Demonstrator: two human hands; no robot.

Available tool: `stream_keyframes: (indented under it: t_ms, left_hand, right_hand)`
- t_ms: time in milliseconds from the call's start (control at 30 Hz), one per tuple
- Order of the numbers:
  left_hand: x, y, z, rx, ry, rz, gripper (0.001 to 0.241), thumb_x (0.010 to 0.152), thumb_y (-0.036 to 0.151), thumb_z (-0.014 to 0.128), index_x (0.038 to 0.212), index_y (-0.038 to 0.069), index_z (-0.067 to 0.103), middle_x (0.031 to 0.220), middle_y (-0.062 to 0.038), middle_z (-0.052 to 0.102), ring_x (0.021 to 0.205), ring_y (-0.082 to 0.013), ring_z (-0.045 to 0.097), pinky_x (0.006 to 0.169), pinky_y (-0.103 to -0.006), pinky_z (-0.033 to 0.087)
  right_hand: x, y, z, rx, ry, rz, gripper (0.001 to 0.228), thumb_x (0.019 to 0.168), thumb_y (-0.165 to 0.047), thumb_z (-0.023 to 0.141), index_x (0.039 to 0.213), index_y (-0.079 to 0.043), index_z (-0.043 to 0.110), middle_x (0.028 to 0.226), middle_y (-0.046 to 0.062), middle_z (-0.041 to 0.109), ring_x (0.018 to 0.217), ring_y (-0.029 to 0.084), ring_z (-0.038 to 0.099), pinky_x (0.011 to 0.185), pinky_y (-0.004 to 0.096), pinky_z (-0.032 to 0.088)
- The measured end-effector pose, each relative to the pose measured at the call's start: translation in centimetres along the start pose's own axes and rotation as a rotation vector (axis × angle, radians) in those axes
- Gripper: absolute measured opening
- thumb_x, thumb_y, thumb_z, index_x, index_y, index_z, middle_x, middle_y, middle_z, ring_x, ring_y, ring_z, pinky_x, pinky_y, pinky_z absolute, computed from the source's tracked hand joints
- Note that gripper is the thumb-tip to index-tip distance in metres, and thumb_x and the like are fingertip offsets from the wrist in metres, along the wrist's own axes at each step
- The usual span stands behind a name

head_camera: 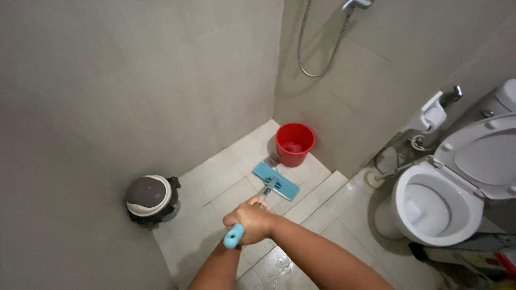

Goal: The person cleans a bathroom by first applying cleaning solution to the toilet bowl and then mopping the tiled floor. They use a spray bottle to clean the toilet and a mop to clean the floor, moving a step stool to clear the workspace.

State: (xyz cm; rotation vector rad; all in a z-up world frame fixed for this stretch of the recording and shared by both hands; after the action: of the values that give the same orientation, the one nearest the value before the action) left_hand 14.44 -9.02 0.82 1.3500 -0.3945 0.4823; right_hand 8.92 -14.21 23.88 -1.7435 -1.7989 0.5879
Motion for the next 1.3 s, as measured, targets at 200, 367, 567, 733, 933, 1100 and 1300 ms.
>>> stream_keyframes:
  t_ms: [200, 367, 567, 733, 933, 1100, 1300]
  left_hand:
    - [1.1, -3.8, 1.5, -0.209, -0.171, -0.082, 0.062, 0.090, 0.037, 0.065, 0.137, -0.003, 0.059, 0.145, -0.016, 0.059, 0.138, -0.0286, 0.053, 0.119, -0.0400, 0.041]
    - [7.8, 1.8, 6.6, -0.033, -0.112, -0.402, 0.042, 0.084, 0.022, 0.069, 0.118, -0.002, 0.068, 0.125, -0.014, 0.069, 0.114, -0.0238, 0.064, 0.098, -0.0364, 0.053]
    - [14.1, 13.8, 13.8, 0.771, -0.086, 0.151, 0.023, 0.087, 0.017, 0.074, 0.102, 0.002, 0.065, 0.102, -0.009, 0.069, 0.097, -0.0206, 0.066, 0.082, -0.0357, 0.056]
    - [16.4, 16.8, 17.4, 0.365, -0.253, -0.232, 0.013, 0.092, 0.020, 0.071, 0.094, 0.008, 0.066, 0.097, -0.004, 0.072, 0.092, -0.0146, 0.068, 0.081, -0.0344, 0.059]
    - [15.2, 15.4, 16.8, 0.272, -0.239, 0.145, 0.022, 0.092, 0.018, 0.071, 0.109, 0.006, 0.066, 0.115, -0.009, 0.069, 0.114, -0.0189, 0.066, 0.100, -0.0371, 0.053]
    - [14.6, 8.1, 15.6, -0.024, -0.148, -0.220, 0.023, 0.091, 0.022, 0.070, 0.110, 0.010, 0.066, 0.113, -0.004, 0.069, 0.111, -0.0150, 0.066, 0.097, -0.0379, 0.055]
    - [15.0, 6.1, 14.6, 0.288, -0.137, -0.135, 0.015, 0.092, 0.020, 0.075, 0.096, 0.006, 0.070, 0.101, -0.010, 0.075, 0.099, -0.0191, 0.071, 0.088, -0.0394, 0.059]
  right_hand:
    - [-3.5, 1.0, -2.4, 0.007, 0.027, -0.088, 0.021, 0.071, -0.018, 0.075, 0.069, -0.011, 0.056, 0.070, 0.010, 0.063, 0.071, 0.032, 0.063, 0.065, 0.049, 0.045]
    - [-7.1, -2.7, -10.3, 0.244, 0.149, -0.028, 0.024, 0.075, -0.015, 0.078, 0.076, -0.008, 0.055, 0.080, 0.006, 0.062, 0.076, 0.021, 0.061, 0.068, 0.040, 0.051]
    - [-11.7, -3.7, -15.3, 0.355, 0.616, 0.071, 0.033, 0.089, -0.013, 0.076, 0.073, -0.006, 0.047, 0.070, 0.000, 0.050, 0.069, 0.009, 0.047, 0.062, 0.029, 0.044]
    - [-12.5, -4.3, -18.4, 0.319, 0.578, 0.017, 0.036, 0.090, -0.010, 0.073, 0.070, -0.006, 0.044, 0.066, 0.000, 0.045, 0.065, 0.010, 0.042, 0.057, 0.029, 0.039]
    - [-11.7, -2.3, -15.5, 0.363, 0.423, -0.063, 0.030, 0.092, -0.012, 0.067, 0.072, -0.006, 0.046, 0.067, 0.000, 0.050, 0.065, 0.009, 0.045, 0.060, 0.029, 0.042]
    - [-12.3, -0.3, -15.6, 0.419, 0.511, 0.014, 0.035, 0.091, -0.013, 0.068, 0.068, -0.007, 0.041, 0.063, 0.002, 0.045, 0.063, 0.011, 0.039, 0.056, 0.031, 0.039]
    - [-13.3, 1.0, -16.0, 0.383, 0.586, -0.031, 0.032, 0.089, -0.012, 0.067, 0.069, -0.007, 0.042, 0.064, 0.003, 0.048, 0.062, 0.012, 0.042, 0.057, 0.031, 0.040]
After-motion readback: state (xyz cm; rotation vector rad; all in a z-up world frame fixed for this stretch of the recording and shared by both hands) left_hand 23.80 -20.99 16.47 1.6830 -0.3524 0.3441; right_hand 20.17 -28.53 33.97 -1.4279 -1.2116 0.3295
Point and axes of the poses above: each hand's wrist, its own x-axis towards the middle knuckle, its own z-axis out of the palm, y = z × x, the point moved 8 cm from there along x, towards the middle knuckle
